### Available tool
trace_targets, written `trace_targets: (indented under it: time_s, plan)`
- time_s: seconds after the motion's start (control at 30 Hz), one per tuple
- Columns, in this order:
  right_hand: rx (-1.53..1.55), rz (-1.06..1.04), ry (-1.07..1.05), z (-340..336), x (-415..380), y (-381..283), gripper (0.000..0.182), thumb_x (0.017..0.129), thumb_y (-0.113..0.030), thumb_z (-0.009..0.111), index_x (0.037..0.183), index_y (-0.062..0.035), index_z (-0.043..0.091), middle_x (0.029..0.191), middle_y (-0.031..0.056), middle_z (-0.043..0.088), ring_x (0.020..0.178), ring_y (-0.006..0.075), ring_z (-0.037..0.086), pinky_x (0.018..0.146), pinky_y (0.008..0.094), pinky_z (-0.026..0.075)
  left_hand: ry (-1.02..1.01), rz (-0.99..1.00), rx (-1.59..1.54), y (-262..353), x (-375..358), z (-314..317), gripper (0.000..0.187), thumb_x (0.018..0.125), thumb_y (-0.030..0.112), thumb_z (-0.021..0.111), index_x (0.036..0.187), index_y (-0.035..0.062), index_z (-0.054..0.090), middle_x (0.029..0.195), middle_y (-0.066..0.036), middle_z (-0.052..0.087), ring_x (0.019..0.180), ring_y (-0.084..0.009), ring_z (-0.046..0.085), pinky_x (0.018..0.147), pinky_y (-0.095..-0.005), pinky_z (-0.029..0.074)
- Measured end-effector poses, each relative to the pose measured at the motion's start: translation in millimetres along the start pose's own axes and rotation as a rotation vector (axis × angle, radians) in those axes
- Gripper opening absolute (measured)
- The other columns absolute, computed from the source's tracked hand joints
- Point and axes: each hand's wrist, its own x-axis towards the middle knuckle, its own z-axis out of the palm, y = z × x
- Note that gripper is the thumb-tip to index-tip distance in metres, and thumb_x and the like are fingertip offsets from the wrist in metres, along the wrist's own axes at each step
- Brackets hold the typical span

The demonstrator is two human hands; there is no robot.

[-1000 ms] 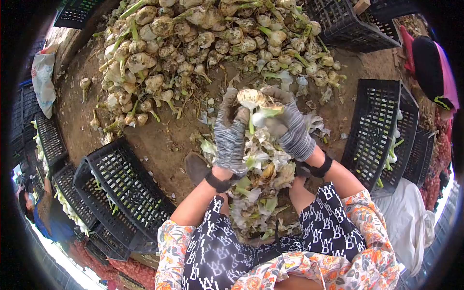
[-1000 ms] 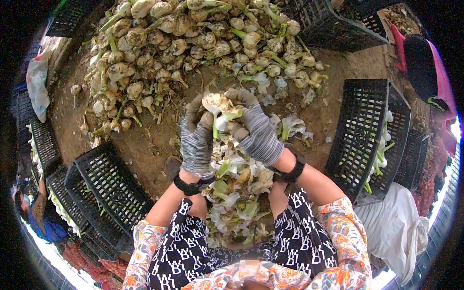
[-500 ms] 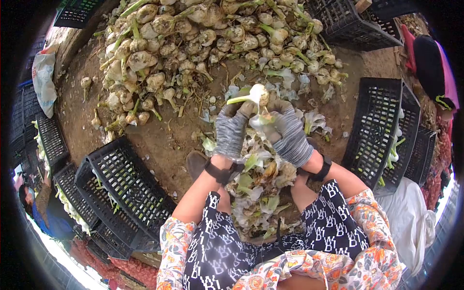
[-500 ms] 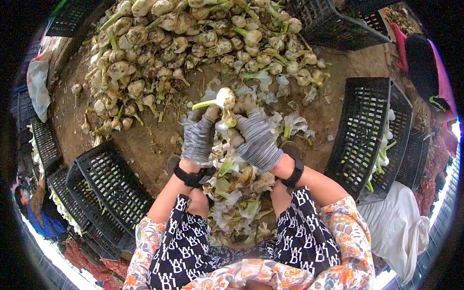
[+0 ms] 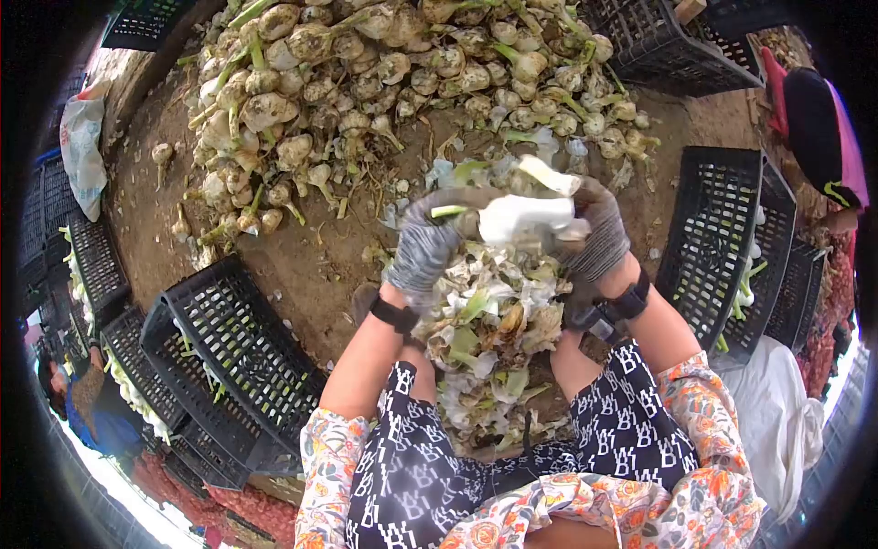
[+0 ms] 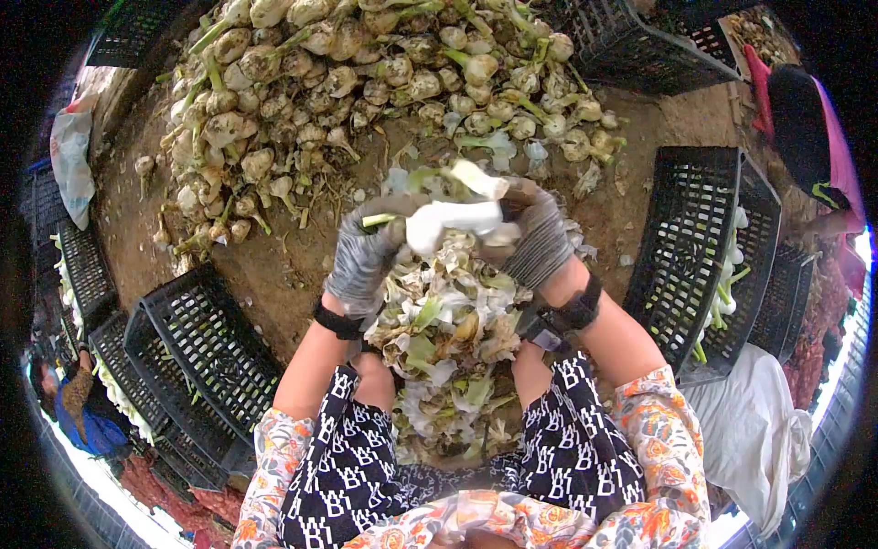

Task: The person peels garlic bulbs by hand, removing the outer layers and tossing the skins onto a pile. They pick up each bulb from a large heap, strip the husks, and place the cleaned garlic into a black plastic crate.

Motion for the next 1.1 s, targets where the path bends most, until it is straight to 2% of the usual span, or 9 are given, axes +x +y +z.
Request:
trace_targets:
  time_s: [0.17,0.33,0.43,0.53,0.67,0.87,0.93,1.0,1.1]
  plan:
    - [0.827,0.837,-0.090,5.5,-21.9,-7.4,0.047,0.079,-0.038,0.058,0.107,-0.0006,0.050,0.090,0.0144,0.059,0.073,0.0146,0.061,0.062,0.0253,0.053,0.126,-0.243,-0.937,-16.6,1.8,3.1,0.046,0.078,0.014,0.065,0.118,0.0013,0.044,0.108,-0.014,0.056,0.095,-0.0241,0.059,0.079,-0.0312,0.053]
    - [0.248,0.627,-0.632,-7.6,-22.4,-30.4,0.056,0.065,-0.051,0.067,0.088,-0.0008,0.057,0.084,0.0070,0.058,0.079,0.0160,0.055,0.071,0.0263,0.044,0.179,-0.313,-1.002,-8.1,2.2,-11.7,0.033,0.084,0.014,0.059,0.113,0.0007,0.050,0.103,-0.012,0.060,0.087,-0.0182,0.062,0.069,-0.0242,0.056]
    - [-0.642,0.200,-0.595,11.3,-3.7,-27.9,0.051,0.069,-0.043,0.069,0.095,0.0003,0.057,0.083,0.0092,0.059,0.081,0.0158,0.056,0.073,0.0287,0.044,0.351,-0.337,-0.784,6.8,-6.5,-6.7,0.030,0.085,0.016,0.058,0.111,0.0024,0.053,0.103,-0.010,0.060,0.086,-0.0173,0.062,0.069,-0.0240,0.056]
    - [-0.873,0.321,-0.070,35.8,12.9,-15.8,0.041,0.073,-0.032,0.070,0.096,-0.0008,0.057,0.083,0.0103,0.060,0.082,0.0141,0.056,0.073,0.0289,0.045,0.464,-0.281,-0.620,5.7,-11.1,-1.8,0.031,0.084,0.018,0.060,0.111,0.0042,0.054,0.101,-0.007,0.062,0.085,-0.0161,0.062,0.067,-0.0225,0.055]
    - [-0.200,0.368,-0.239,56.6,11.9,-8.4,0.037,0.073,-0.025,0.070,0.095,-0.0008,0.055,0.084,0.0085,0.061,0.078,0.0128,0.057,0.067,0.0280,0.047,0.471,-0.122,-0.221,4.1,-17.2,1.5,0.032,0.082,0.019,0.064,0.108,0.0025,0.055,0.097,-0.009,0.062,0.087,-0.0171,0.061,0.071,-0.0283,0.052]
    - [-0.449,0.560,-0.781,42.9,5.1,-27.3,0.041,0.080,-0.029,0.060,0.114,-0.0065,0.054,0.091,0.0097,0.063,0.083,0.0160,0.058,0.075,0.0279,0.047,0.797,0.139,0.327,77.0,-64.9,-6.9,0.033,0.079,0.020,0.059,0.104,-0.0004,0.057,0.103,-0.011,0.060,0.095,-0.0214,0.058,0.081,-0.0321,0.049]
    - [-1.166,0.151,-0.633,12.7,25.6,7.8,0.042,0.082,-0.032,0.055,0.117,-0.0105,0.054,0.098,0.0151,0.062,0.086,0.0280,0.061,0.080,0.0346,0.048,1.010,0.188,0.808,105.7,-105.4,-37.9,0.030,0.080,0.019,0.057,0.102,-0.0009,0.057,0.100,-0.011,0.060,0.090,-0.0209,0.059,0.080,-0.0321,0.050]
    - [-1.369,0.378,-0.285,-3.3,47.5,-13.3,0.040,0.080,-0.032,0.055,0.114,-0.0100,0.055,0.102,0.0180,0.060,0.090,0.0325,0.059,0.081,0.0385,0.048,1.135,0.418,0.584,136.3,-163.5,-81.8,0.031,0.082,0.017,0.058,0.107,-0.0013,0.054,0.100,-0.012,0.060,0.092,-0.0205,0.058,0.081,-0.0323,0.049]
    - [-1.467,-0.004,0.131,-76.9,74.3,33.8,0.035,0.075,-0.012,0.059,0.110,-0.0117,0.057,0.088,0.0157,0.059,0.086,0.0307,0.058,0.074,0.0373,0.047,1.475,0.366,0.856,175.2,-216.9,-101.2,0.036,0.085,0.022,0.055,0.111,-0.0020,0.052,0.103,-0.014,0.057,0.098,-0.0237,0.053,0.089,-0.0351,0.042]
